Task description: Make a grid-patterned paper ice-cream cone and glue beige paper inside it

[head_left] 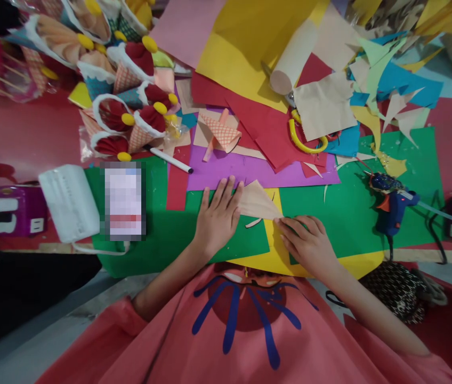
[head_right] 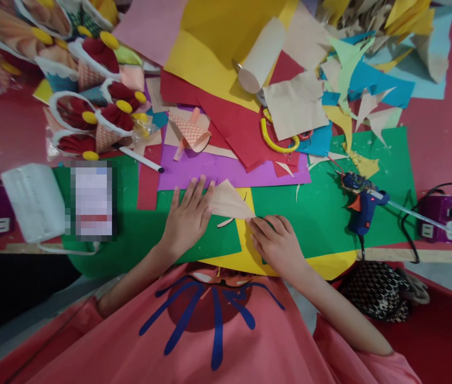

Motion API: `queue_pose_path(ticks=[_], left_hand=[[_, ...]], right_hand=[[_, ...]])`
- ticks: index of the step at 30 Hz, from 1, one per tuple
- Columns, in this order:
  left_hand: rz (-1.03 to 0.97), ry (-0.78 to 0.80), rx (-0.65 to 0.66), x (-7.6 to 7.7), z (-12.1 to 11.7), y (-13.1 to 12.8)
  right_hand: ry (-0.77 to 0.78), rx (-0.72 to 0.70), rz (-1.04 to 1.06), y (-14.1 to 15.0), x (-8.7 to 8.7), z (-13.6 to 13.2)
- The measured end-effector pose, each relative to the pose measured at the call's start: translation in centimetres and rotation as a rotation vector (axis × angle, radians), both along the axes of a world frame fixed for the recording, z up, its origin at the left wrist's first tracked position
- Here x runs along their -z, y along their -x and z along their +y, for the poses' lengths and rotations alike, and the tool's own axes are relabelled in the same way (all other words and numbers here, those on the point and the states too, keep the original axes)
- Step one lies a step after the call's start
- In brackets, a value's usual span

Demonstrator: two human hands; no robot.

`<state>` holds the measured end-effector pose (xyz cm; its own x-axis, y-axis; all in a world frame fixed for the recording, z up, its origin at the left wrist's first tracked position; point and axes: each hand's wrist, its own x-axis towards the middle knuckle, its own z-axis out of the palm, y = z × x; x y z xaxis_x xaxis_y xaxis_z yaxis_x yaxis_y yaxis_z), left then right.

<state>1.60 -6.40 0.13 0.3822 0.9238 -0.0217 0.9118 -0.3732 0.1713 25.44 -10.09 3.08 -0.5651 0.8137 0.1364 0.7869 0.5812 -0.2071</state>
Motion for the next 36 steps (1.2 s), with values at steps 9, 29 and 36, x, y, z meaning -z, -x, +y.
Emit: queue_pose_path(ticks=[9, 29, 36], left_hand=[[-0.009, -0.027, -0.081, 0.1, 0.4, 3.4], [-0.079, -0.237, 0.517, -2.1, 3.3, 2.7], [-0.057, -0.161, 0.427, -3.0, 3.3, 0.9]], right_hand=[[-0.004, 0.000, 0.099, 0.1, 0.7, 1.1], [-0.134, -0.194, -0.106, 1.0, 0.2, 3.7], [-0.032, -0.177, -0.043, 1.0, 0.1, 4.7]])
